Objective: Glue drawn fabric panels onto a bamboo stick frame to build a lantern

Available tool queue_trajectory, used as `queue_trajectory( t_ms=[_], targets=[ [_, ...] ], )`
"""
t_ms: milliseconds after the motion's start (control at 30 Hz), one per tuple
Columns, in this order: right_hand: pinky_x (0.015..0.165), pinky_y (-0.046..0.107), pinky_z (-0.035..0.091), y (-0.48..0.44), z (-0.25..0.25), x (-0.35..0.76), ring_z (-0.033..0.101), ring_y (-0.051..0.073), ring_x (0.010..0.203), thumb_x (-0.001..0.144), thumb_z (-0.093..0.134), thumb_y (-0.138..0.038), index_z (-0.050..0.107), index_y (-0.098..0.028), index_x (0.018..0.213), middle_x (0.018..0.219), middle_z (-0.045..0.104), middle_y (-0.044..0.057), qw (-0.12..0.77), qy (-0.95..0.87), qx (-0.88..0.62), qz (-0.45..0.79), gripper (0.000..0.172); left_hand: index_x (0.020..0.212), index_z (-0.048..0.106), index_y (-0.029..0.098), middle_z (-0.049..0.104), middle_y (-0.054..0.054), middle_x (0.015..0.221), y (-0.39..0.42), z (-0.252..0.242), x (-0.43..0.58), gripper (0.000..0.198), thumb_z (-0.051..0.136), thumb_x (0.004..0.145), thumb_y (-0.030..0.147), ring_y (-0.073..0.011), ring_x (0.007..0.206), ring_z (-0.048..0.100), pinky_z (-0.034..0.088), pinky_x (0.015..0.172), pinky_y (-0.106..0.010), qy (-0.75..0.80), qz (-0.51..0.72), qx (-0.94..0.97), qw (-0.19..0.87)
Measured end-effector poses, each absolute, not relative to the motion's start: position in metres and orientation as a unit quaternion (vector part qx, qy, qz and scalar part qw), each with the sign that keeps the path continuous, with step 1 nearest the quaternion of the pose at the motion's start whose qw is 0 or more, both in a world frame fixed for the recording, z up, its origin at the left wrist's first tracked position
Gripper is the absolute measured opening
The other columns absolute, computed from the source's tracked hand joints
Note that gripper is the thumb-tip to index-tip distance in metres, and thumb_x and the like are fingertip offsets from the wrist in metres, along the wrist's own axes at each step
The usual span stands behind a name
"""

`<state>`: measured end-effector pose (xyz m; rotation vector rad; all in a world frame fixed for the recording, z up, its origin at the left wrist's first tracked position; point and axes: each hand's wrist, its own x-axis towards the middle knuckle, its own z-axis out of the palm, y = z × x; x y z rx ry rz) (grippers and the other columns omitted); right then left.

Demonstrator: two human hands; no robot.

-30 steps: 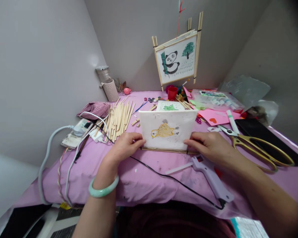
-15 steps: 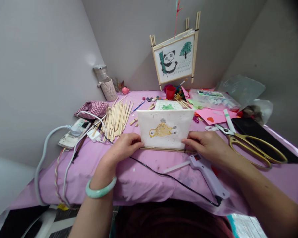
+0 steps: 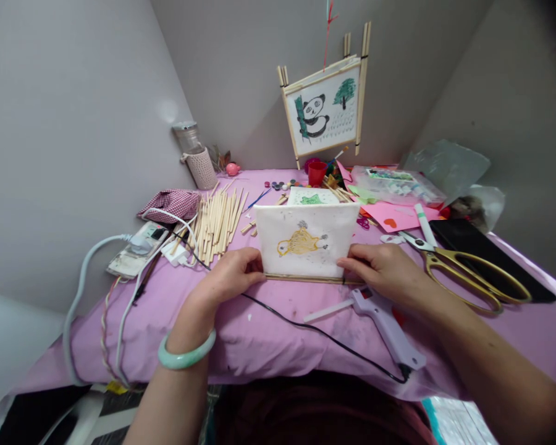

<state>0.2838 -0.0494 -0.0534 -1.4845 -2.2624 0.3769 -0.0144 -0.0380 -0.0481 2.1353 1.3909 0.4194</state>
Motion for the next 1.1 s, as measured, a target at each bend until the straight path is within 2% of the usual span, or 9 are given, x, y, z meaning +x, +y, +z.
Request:
queue_trajectory(
  t_ms=[267, 467, 667, 900, 1100],
  targets=[
    [0.049, 0.026, 0.031, -0.0499, -0.0524, 0.2839, 0.050, 0.014, 0.049, 0.089, 0.045, -0.044, 0.051, -0.021, 0.060, 0.052, 0.056, 0.000, 0.198, -0.813, -0.532, 0.132, 0.038, 0.082, 0.063, 0.017, 0.064, -0.001, 0.074, -0.0371, -0.0506, -0.0148, 0.008, 0.062, 0.075, 0.020, -0.0150, 0.068, 0.056, 0.041, 0.063, -0.026, 0.505, 0.156, 0.807, 0.265],
    [0.050, 0.026, 0.031, -0.0494, -0.0523, 0.2834, 0.051, 0.015, 0.050, 0.089, 0.044, -0.043, 0.050, -0.022, 0.059, 0.052, 0.056, 0.001, 0.194, -0.811, -0.536, 0.130, 0.037, 0.085, 0.065, 0.017, 0.066, -0.003, 0.081, -0.0366, -0.0495, -0.0157, 0.011, 0.062, 0.075, 0.020, -0.0163, 0.074, 0.058, 0.044, 0.068, -0.027, 0.504, 0.154, 0.809, 0.262],
    [0.050, 0.026, 0.031, -0.0508, -0.0517, 0.2835, 0.052, 0.015, 0.051, 0.089, 0.045, -0.042, 0.049, -0.022, 0.059, 0.054, 0.057, 0.001, 0.194, -0.810, -0.538, 0.132, 0.037, 0.086, 0.067, 0.018, 0.066, -0.004, 0.087, -0.0358, -0.0455, -0.0178, 0.017, 0.054, 0.082, 0.027, -0.0165, 0.077, 0.058, 0.045, 0.072, -0.028, 0.497, 0.169, 0.806, 0.275],
    [0.050, 0.026, 0.032, -0.0499, -0.0542, 0.2848, 0.053, 0.014, 0.050, 0.089, 0.045, -0.043, 0.051, -0.021, 0.060, 0.055, 0.058, 0.001, 0.194, -0.809, -0.540, 0.130, 0.037, 0.074, 0.062, 0.017, 0.059, 0.000, 0.072, -0.0359, -0.0472, -0.0170, 0.020, 0.050, 0.084, 0.029, -0.0137, 0.069, 0.053, 0.041, 0.063, -0.024, 0.503, 0.170, 0.805, 0.264],
    [0.050, 0.026, 0.032, -0.0508, -0.0528, 0.2838, 0.054, 0.015, 0.051, 0.089, 0.045, -0.043, 0.052, -0.021, 0.061, 0.056, 0.059, 0.001, 0.193, -0.807, -0.541, 0.136, 0.037, 0.076, 0.062, 0.017, 0.060, 0.000, 0.073, -0.0374, -0.0466, -0.0169, 0.020, 0.049, 0.085, 0.030, -0.0143, 0.069, 0.053, 0.042, 0.064, -0.025, 0.508, 0.173, 0.797, 0.277]
  ],
)
